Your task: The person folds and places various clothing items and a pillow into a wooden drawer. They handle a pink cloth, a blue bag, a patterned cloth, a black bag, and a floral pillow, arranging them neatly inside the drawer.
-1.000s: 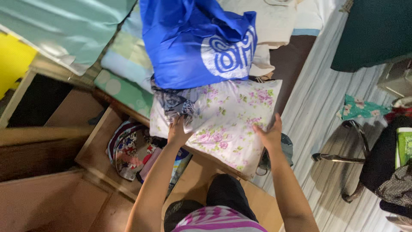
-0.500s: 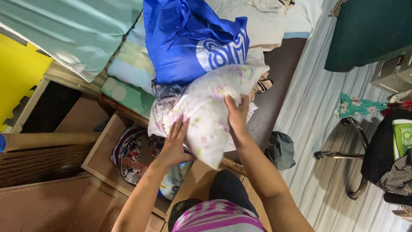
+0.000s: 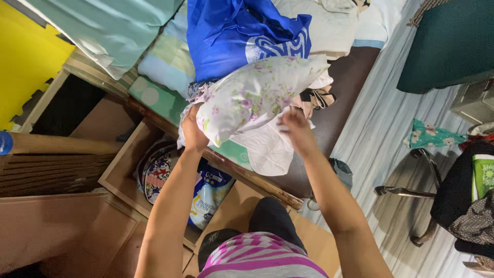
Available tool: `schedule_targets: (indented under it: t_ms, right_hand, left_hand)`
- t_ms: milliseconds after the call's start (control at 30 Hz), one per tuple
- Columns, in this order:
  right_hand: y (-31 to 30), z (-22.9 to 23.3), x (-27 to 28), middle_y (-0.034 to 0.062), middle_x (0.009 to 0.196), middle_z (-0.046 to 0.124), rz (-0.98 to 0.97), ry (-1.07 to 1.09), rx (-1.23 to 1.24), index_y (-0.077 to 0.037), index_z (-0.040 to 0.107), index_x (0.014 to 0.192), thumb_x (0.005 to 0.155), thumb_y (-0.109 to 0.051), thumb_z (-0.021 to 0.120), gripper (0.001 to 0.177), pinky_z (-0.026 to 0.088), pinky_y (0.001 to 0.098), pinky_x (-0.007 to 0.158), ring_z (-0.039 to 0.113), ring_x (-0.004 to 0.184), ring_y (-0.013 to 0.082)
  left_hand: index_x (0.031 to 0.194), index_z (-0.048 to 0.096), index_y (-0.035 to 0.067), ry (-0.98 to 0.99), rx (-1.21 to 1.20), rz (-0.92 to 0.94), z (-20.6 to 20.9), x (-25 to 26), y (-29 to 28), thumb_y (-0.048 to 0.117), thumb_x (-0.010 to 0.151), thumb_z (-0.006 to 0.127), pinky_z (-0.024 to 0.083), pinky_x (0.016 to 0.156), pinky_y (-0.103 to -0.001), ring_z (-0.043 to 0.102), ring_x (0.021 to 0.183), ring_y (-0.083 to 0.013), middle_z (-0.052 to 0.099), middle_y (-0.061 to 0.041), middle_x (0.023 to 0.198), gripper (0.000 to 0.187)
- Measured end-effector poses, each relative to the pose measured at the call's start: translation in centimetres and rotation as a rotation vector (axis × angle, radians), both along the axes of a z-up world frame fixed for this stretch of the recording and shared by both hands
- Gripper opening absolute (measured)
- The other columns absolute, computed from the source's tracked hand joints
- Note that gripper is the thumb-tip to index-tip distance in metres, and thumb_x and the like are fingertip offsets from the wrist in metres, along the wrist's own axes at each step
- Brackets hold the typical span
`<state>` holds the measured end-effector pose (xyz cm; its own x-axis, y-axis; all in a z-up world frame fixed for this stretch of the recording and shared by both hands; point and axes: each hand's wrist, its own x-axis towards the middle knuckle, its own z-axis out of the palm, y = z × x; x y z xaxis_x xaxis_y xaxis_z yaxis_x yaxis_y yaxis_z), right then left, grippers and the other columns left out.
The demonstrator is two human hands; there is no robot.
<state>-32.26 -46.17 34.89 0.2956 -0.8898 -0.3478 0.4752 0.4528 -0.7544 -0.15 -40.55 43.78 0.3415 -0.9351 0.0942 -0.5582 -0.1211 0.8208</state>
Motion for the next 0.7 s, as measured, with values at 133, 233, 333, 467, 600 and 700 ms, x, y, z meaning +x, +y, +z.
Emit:
schedule_targets:
  t_ms: [133,233,333,467,600,700]
  right_hand:
    - [3.8,-5.5,-0.8,0.0099,0.113,0.067,0.196,0.432,0.171,-0.011,0.057,0.128,0.101,-0.023,0.056,0.029,0.058,0.0372,0.083,0.069,0.098,0.0198]
    - [5.4,-8.3,-0.7,0.0101,0.115,0.067,0.214,0.375,0.206,-0.01,0.056,0.129,0.098,-0.02,0.059,0.033,0.058,0.0369,0.084,0.068,0.1,0.0197]
    - [5.5,-9.6,0.3,0.0103,0.118,0.066,0.18,0.332,0.15,-0.009,0.056,0.13,0.095,-0.018,0.062,0.037,0.057,0.0366,0.085,0.067,0.102,0.0196]
    - [6.0,-9.3,-0.8,0.0105,0.122,0.064,-0.001,0.261,0.001,-0.008,0.056,0.132,0.092,-0.014,0.066,0.042,0.057,0.0363,0.086,0.066,0.105,0.0195]
    - [5.2,-7.6,-4.8,0.0108,0.126,0.063,-0.147,0.308,-0.101,-0.007,0.055,0.134,0.088,-0.011,0.07,0.048,0.057,0.0359,0.087,0.065,0.108,0.0193]
    - [4.4,-6.5,-6.8,0.011,0.129,0.062,-0.143,0.419,-0.14,-0.007,0.055,0.135,0.085,-0.008,0.073,0.053,0.056,0.0356,0.088,0.064,0.11,0.0192]
  left_hand:
    - [0.123,0.068,0.003,0.11,-0.01,-0.113,0.2,-2.3,0.7,0.007,0.082,0.075,0.055,0.095,-0.04,0.072,0.109,-0.0341,0.074,-0.018,0.116,0.042]
    - [0.121,0.069,-0.002,-0.074,-0.165,-0.297,1.1,-4.7,2.6,0.008,0.081,0.079,0.054,0.099,-0.041,0.068,0.112,-0.0372,0.07,-0.023,0.119,0.042]
    - [0.116,0.074,0.001,-0.028,-0.237,-0.452,3.8,-6.1,4.1,0.01,0.078,0.084,0.054,0.1,-0.042,0.069,0.113,-0.0364,0.073,-0.019,0.116,0.04]
    - [0.113,0.072,0.001,0.062,-0.323,-0.541,8.7,-6.6,5.2,0.011,0.075,0.086,0.053,0.099,-0.039,0.069,0.112,-0.0345,0.073,-0.018,0.115,0.041]
    - [0.114,0.071,0.001,0.321,-0.306,-0.531,10.2,-6.1,4.8,0.007,0.078,0.085,0.054,0.098,-0.034,0.069,0.111,-0.0243,0.072,-0.012,0.117,0.04]
    - [0.126,0.069,0.001,0.582,-0.273,-0.367,6.8,-4.2,3.1,-0.001,0.082,0.074,0.055,0.1,-0.033,0.068,0.111,-0.0185,0.072,-0.008,0.123,0.044]
